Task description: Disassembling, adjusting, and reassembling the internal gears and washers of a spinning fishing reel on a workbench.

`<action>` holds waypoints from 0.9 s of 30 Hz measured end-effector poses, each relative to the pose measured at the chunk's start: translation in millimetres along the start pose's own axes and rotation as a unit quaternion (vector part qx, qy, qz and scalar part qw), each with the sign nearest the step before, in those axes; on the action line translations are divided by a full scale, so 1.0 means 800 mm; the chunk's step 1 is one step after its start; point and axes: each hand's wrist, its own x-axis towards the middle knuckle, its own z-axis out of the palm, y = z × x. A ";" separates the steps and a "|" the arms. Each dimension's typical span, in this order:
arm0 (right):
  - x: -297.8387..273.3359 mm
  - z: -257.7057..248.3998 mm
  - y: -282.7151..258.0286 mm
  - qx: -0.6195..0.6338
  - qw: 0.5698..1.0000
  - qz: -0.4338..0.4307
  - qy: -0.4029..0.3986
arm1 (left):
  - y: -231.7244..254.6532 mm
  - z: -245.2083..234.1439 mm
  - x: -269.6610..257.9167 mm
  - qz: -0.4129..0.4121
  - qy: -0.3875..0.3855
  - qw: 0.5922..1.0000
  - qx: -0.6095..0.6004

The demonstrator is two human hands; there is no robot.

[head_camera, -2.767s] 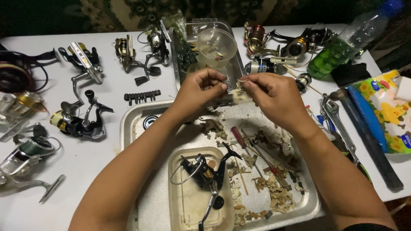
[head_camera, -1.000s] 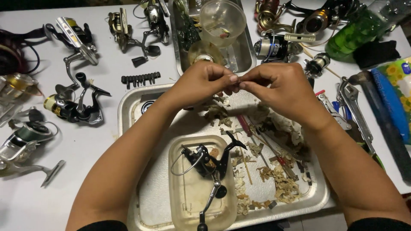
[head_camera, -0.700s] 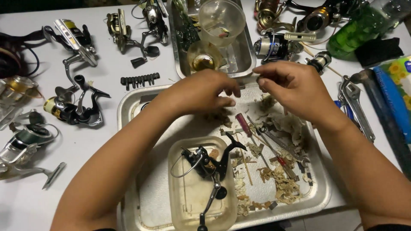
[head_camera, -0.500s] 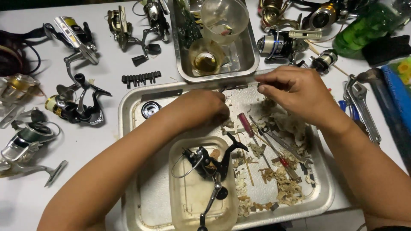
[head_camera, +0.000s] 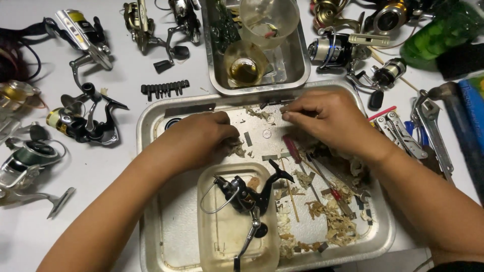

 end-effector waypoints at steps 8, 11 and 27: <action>0.004 0.057 0.029 -0.157 0.975 -0.124 -0.091 | 0.007 -0.017 0.002 0.043 0.093 0.995 -0.009; 0.002 0.060 0.030 -0.214 0.959 -0.157 -0.095 | 0.009 -0.019 -0.001 0.046 0.113 0.993 -0.003; 0.001 -0.012 0.012 -0.250 0.963 -0.091 -0.050 | 0.011 -0.033 -0.020 -0.036 0.196 0.954 -0.224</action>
